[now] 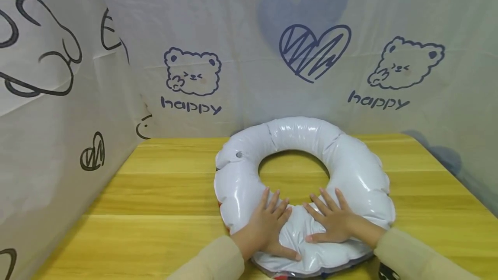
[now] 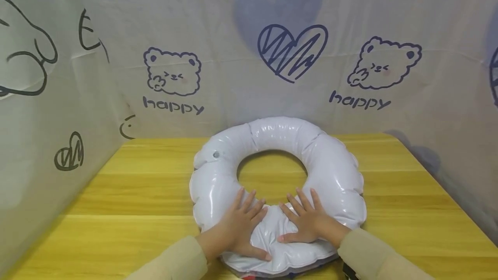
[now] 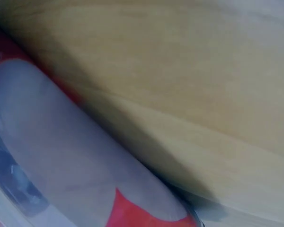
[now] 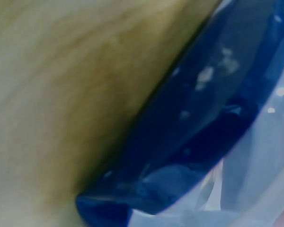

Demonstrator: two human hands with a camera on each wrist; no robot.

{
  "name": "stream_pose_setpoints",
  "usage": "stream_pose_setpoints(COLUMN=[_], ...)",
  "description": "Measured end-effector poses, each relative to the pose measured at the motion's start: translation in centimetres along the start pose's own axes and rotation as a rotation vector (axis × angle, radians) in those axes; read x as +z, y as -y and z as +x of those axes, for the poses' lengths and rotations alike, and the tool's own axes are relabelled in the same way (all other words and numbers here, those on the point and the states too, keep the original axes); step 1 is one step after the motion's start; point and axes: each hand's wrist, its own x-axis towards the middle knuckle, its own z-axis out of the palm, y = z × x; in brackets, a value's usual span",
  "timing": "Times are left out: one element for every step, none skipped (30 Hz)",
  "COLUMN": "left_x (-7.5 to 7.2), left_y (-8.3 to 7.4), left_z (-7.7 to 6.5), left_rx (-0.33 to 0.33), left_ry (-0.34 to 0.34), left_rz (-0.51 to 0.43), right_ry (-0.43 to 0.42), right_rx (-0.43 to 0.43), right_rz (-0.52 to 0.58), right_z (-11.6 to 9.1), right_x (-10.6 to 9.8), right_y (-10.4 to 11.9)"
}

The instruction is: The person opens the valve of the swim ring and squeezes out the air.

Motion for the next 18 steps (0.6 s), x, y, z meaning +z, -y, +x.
stream_pose_setpoints(left_x=[-0.1,-0.1,-0.2,-0.3,-0.4,-0.4,-0.5,-0.6,-0.6,-0.6,-0.7,-0.7,-0.8,-0.8,-0.8,-0.8,-0.7,-0.6], left_y=[0.0,0.0,0.0,0.0,0.0,-0.1,0.0,0.0,0.0,-0.1,-0.1,-0.1,0.0,0.0,0.1,0.2,0.2,0.4], left_z=[0.0,0.0,0.0,0.0,0.0,0.0,0.0,0.0,0.0,0.1,0.1,0.1,0.2,0.2,0.2,0.3,0.2,0.2], left_rx=[-0.001,-0.001,-0.002,-0.002,-0.003,-0.003,-0.003,-0.003,-0.002,-0.002,-0.001,-0.001,-0.003,-0.001,0.001,0.003,0.004,0.003], left_ry=[0.006,0.011,0.015,0.018,0.020,0.021,0.022,0.023,0.026,0.028,0.030,0.034,0.035,0.036,0.037,0.035,0.031,0.029], left_rz=[0.003,0.008,0.012,0.015,0.020,0.021,0.020,0.016,0.011,0.007,-0.001,-0.008,-0.015,-0.025,-0.036,-0.052,-0.069,-0.079], right_ry=[-0.001,-0.006,-0.009,-0.014,-0.016,-0.016,-0.013,-0.010,-0.003,0.004,0.014,0.026,0.036,0.049,0.064,0.078,0.085,0.088], right_rx=[0.005,0.004,0.004,0.002,0.006,0.007,0.009,0.009,0.010,0.011,0.014,0.018,0.022,0.027,0.033,0.038,0.035,0.029], right_rz=[-0.005,-0.013,-0.017,-0.020,-0.023,-0.021,-0.016,-0.013,-0.006,0.002,0.009,0.019,0.029,0.036,0.040,0.045,0.052,0.056], right_z=[0.1,0.1,0.2,0.3,0.3,0.4,0.4,0.4,0.4,0.4,0.4,0.4,0.4,0.4,0.3,0.3,0.2,0.2], right_x=[0.0,0.1,0.1,0.2,0.2,0.3,0.3,0.3,0.3,0.3,0.3,0.2,0.1,0.0,-0.2,-0.4,-0.6,-0.8], right_y=[0.0,-0.1,-0.1,-0.1,-0.2,-0.2,-0.2,-0.2,-0.3,-0.3,-0.3,-0.3,-0.2,-0.2,-0.1,0.0,0.1,0.3])
